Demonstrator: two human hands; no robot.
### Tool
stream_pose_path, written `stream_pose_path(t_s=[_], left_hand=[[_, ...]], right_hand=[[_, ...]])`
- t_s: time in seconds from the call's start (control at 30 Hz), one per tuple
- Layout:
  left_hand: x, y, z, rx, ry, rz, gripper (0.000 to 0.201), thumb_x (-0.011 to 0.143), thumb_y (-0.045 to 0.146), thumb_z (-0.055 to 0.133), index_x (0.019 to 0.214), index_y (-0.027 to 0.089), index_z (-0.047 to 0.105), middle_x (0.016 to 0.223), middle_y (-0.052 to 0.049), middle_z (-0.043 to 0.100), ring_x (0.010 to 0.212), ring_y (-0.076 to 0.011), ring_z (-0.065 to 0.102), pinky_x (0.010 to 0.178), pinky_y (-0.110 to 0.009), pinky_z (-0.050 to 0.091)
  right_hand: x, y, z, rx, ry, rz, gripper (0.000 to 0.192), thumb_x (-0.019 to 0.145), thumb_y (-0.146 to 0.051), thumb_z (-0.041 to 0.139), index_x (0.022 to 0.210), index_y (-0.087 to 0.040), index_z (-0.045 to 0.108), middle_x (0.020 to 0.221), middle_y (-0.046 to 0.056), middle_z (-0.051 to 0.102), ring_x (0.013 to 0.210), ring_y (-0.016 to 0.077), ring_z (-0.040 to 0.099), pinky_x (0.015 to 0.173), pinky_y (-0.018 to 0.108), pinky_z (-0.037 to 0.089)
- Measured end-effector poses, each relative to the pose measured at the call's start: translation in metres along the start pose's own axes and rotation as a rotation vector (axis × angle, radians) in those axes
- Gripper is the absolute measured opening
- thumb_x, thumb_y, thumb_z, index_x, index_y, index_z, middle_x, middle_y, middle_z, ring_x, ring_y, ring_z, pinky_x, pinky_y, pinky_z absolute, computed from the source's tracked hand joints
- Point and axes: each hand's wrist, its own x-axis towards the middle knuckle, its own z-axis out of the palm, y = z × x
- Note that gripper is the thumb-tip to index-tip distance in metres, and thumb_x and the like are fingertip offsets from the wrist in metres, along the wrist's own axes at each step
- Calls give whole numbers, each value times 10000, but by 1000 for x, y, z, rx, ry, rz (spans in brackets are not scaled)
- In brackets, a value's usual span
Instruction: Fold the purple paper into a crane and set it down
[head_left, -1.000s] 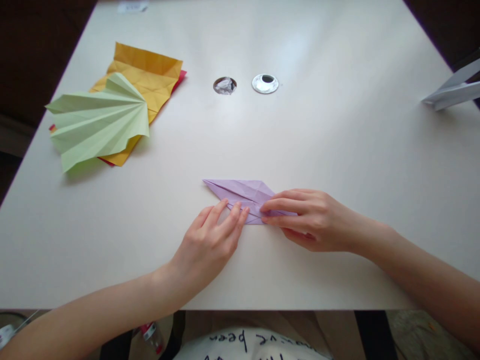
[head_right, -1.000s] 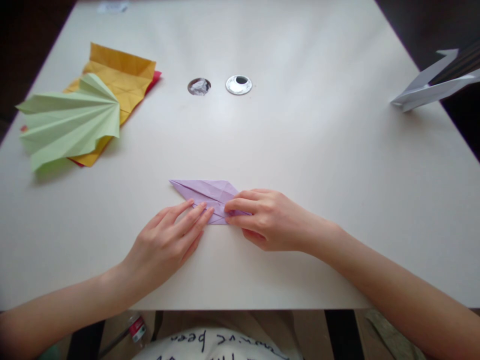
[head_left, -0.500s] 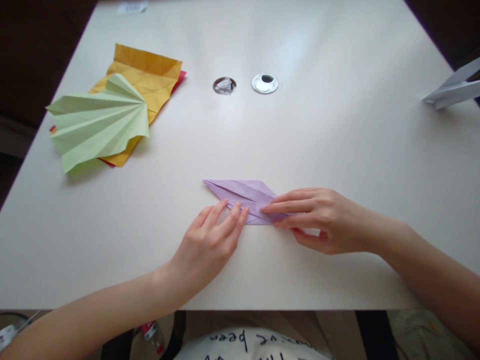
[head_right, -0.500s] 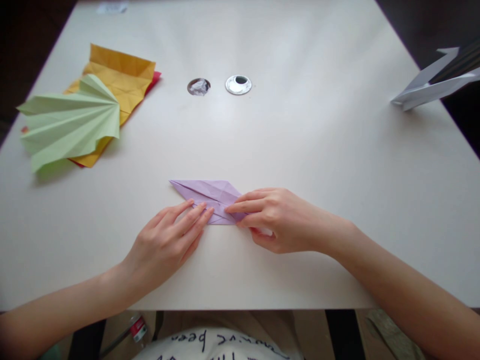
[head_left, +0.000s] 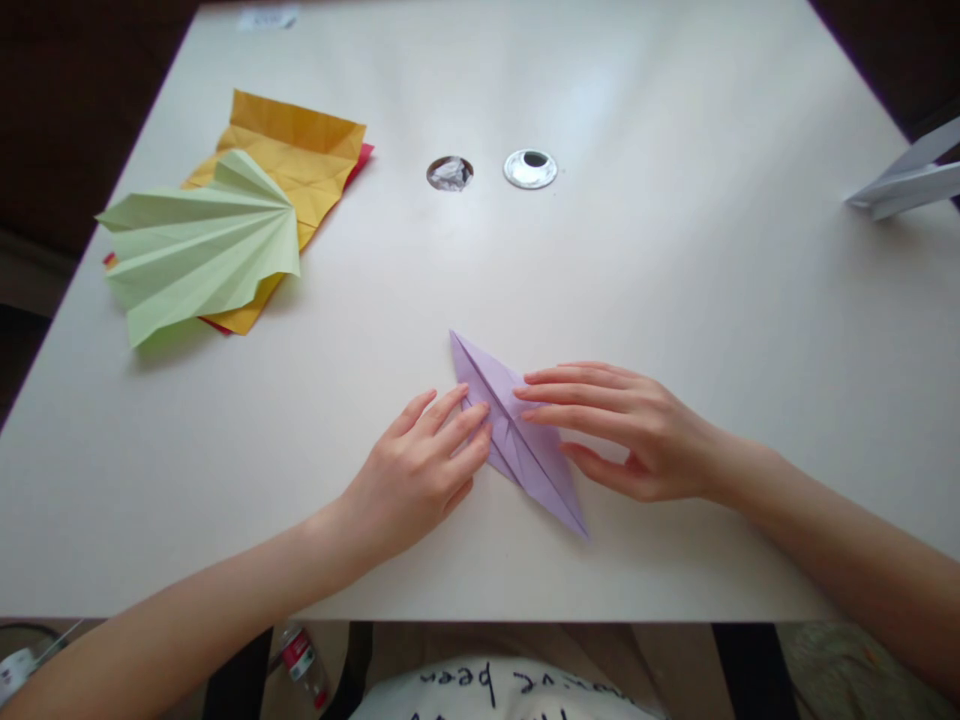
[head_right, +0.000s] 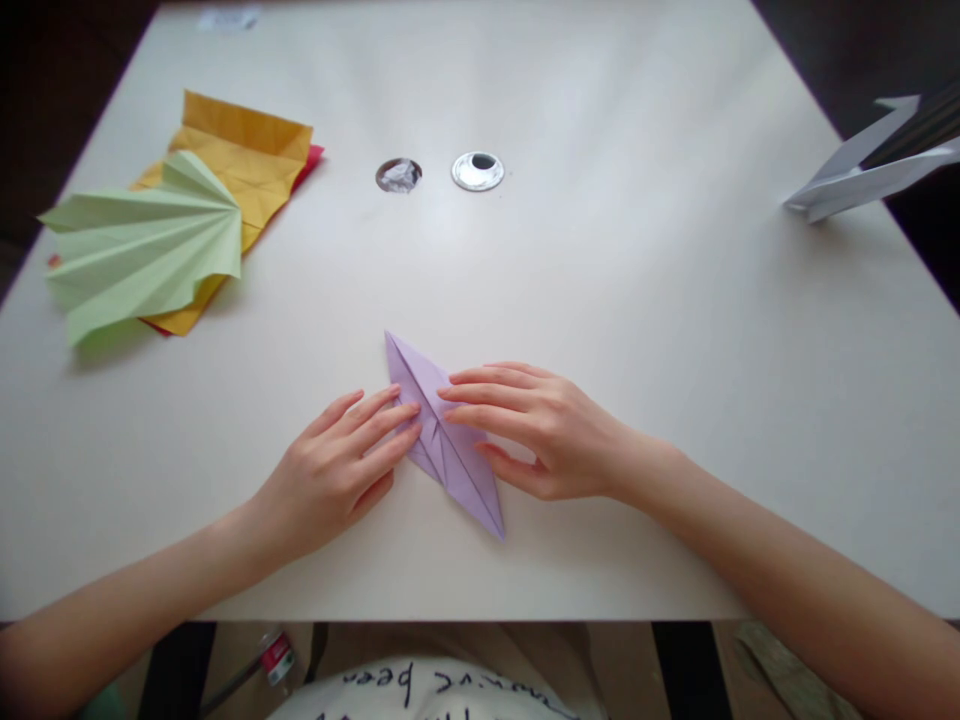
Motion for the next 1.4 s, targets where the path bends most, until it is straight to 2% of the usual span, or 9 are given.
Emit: stream_pose_path(t_s=[0.13, 0.27, 0.4, 0.6, 0.83, 1.07, 1.13, 1.23, 1.4], left_hand=[[1, -5, 1, -146, 35, -10, 208, 851, 150, 458, 997, 160, 606, 1217, -49, 594, 1235, -235, 453, 1022, -417, 363], [1, -4, 2, -217, 67, -57, 171, 846, 210, 480, 941, 163, 614, 1201, -51, 605, 1235, -215, 457, 1036, -395, 347], [1, -3, 3, -210, 58, -93, 214, 847, 317, 507, 965, 169, 606, 1251, -68, 570, 1237, -231, 451, 1042, -427, 329], [4, -5, 5, -158, 46, -147, 203, 868, 257, 488, 1025, 170, 583, 1290, -93, 528, 1225, -234, 450, 1007, -427, 379], [3, -6, 5, -152, 128, -123, 205, 869, 163, 488, 1047, 162, 590, 1224, -92, 568, 1154, -217, 491, 946, -375, 444], [2, -5, 2, -175, 120, -66, 216, 883, 178, 479, 1065, 155, 592, 1021, -62, 656, 947, -165, 569, 802, -290, 485], [2, -4, 0, -154, 117, -55, 269, 879, 282, 498, 1092, 144, 586, 1051, -78, 654, 979, -185, 565, 818, -312, 479], [2, -2, -2, -129, 86, -9, 458, 851, 445, 507, 1162, 113, 551, 1143, -113, 625, 1058, -226, 543, 859, -352, 467], [2, 0, -1, -85, 71, 11, 407, 876, 363, 503, 1190, 104, 528, 1207, -95, 601, 1106, -223, 530, 888, -347, 450]], right_hand=[[-1, 0, 4, -77, -31, -28, 329, 811, -174, 519, 1136, -143, 561, 1222, 87, 596, 1205, 213, 489, 997, 420, 419], [1, 0, 8, -97, -45, -54, 283, 823, -177, 508, 1095, -142, 582, 1180, 81, 624, 1143, 206, 537, 934, 388, 469], [1, -2, 10, -181, -10, -82, 245, 816, -164, 517, 1046, -155, 600, 1121, 77, 652, 1050, 207, 577, 840, 369, 510], [1, -5, 10, -232, 0, -113, 259, 794, -141, 524, 1046, -134, 583, 986, 89, 655, 929, 193, 583, 773, 351, 503], [2, -7, 11, -194, -23, -125, 215, 812, -160, 529, 1017, -142, 592, 968, 73, 659, 920, 190, 578, 773, 344, 484], [7, -14, 16, -203, 54, -185, 125, 831, -194, 561, 934, -145, 611, 958, 55, 681, 916, 163, 602, 765, 314, 490], [7, -14, 18, -204, 71, -203, 96, 827, -208, 576, 889, -143, 611, 951, 58, 681, 911, 161, 606, 756, 310, 494], [7, -13, 20, -200, 102, -209, 106, 828, -253, 586, 842, -151, 608, 929, 54, 684, 880, 156, 612, 731, 305, 499], [6, -12, 18, -205, 101, -184, 151, 834, -318, 580, 839, -170, 609, 959, 40, 686, 895, 159, 608, 732, 306, 504]])
